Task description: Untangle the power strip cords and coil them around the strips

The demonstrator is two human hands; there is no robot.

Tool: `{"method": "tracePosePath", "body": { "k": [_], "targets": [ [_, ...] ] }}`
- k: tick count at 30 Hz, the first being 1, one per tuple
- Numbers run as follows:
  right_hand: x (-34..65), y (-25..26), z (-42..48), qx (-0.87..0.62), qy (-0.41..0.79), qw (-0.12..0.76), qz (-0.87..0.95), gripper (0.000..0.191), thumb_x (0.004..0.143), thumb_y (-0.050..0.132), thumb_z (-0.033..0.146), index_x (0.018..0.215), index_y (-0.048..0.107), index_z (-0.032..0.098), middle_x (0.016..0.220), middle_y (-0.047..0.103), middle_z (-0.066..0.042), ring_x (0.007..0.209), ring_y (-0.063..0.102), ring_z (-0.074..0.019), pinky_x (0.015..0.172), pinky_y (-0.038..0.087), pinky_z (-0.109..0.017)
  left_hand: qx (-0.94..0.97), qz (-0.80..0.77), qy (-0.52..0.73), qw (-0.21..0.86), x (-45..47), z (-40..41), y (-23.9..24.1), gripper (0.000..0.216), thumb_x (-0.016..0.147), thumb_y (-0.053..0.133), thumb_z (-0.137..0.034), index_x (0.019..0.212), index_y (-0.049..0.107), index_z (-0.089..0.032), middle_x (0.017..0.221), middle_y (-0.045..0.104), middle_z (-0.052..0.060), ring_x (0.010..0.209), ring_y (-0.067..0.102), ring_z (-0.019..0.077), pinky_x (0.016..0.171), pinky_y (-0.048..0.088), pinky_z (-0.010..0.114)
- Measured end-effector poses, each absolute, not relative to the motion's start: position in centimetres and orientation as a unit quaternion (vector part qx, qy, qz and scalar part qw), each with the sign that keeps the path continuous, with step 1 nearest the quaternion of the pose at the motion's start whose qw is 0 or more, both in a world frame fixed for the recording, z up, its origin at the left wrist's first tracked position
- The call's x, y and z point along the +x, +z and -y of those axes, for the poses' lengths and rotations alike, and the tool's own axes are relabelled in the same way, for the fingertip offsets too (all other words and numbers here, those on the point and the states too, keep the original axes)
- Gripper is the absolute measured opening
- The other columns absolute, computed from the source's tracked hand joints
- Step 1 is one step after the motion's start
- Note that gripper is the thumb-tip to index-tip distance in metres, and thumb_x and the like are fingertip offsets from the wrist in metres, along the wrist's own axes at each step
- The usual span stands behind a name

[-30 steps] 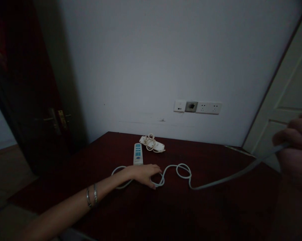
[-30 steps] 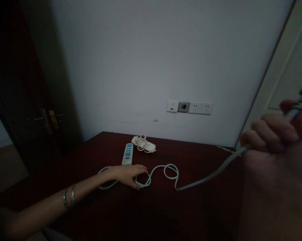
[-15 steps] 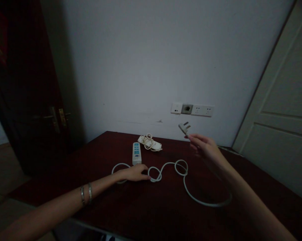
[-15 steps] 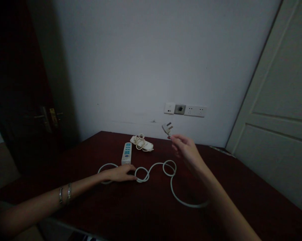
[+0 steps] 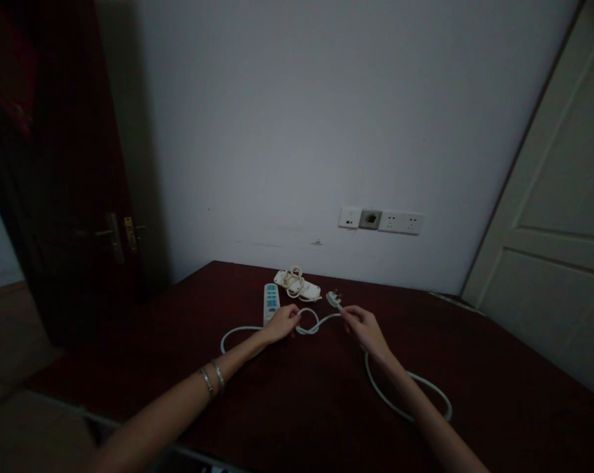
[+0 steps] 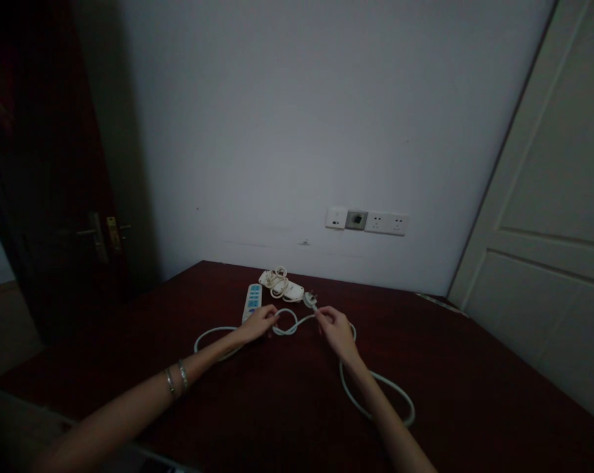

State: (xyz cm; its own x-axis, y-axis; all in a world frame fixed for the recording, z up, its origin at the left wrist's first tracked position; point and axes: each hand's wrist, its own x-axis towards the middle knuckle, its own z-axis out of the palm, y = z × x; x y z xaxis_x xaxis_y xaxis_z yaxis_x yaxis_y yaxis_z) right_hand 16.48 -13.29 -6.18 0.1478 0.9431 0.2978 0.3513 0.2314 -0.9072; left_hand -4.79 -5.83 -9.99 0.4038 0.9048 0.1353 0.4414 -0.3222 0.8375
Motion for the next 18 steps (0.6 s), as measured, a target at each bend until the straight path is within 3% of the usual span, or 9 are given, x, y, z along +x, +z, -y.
{"method": "tracePosePath", "body": {
  "k": [8, 13, 18],
  "targets": [
    [14.9, -9.1, 12.0, -0.541, 0.188, 0.566, 0.593, 0.041, 0.075, 0.048, 0.052, 0.077, 0.061, 0.013, 0.049, 0.048, 0.002, 0.046, 0.043, -0.0129, 0.046, 0.031, -0.023, 0.720, -0.489, 0.402, 0.285, -2.8, 4.1, -10.5, 0.016, 0.084, 0.041, -0.023, 0.080, 0.054, -0.015, 0.061, 0.056, -0.002, 0.043, 0.050, 0.0093, 0.049, 0.036, 0.021],
    [14.3, -10.8, 12.5, -0.546, 0.109, 0.513, 0.654, 0.037, 0.082, 0.043, 0.045, 0.081, 0.064, 0.014, 0.057, 0.057, -0.002, 0.052, 0.050, -0.0144, 0.052, 0.036, -0.024, 0.725, -0.493, 0.428, 0.219, -2.1, 4.8, -10.9, 0.020, 0.087, 0.039, -0.025, 0.089, 0.057, -0.016, 0.068, 0.059, 0.001, 0.059, 0.055, 0.0133, 0.060, 0.037, 0.023],
    [13.9, -12.3, 12.7, -0.552, 0.099, 0.452, 0.694, 0.033, 0.085, 0.041, 0.038, 0.090, 0.065, 0.015, 0.077, 0.068, -0.008, 0.067, 0.062, -0.0190, 0.064, 0.043, -0.027, 0.742, -0.480, 0.434, 0.176, -2.1, 5.9, -11.2, 0.023, 0.090, 0.036, -0.028, 0.096, 0.055, -0.017, 0.075, 0.062, 0.003, 0.071, 0.057, 0.0161, 0.067, 0.036, 0.025]
  ]
}}
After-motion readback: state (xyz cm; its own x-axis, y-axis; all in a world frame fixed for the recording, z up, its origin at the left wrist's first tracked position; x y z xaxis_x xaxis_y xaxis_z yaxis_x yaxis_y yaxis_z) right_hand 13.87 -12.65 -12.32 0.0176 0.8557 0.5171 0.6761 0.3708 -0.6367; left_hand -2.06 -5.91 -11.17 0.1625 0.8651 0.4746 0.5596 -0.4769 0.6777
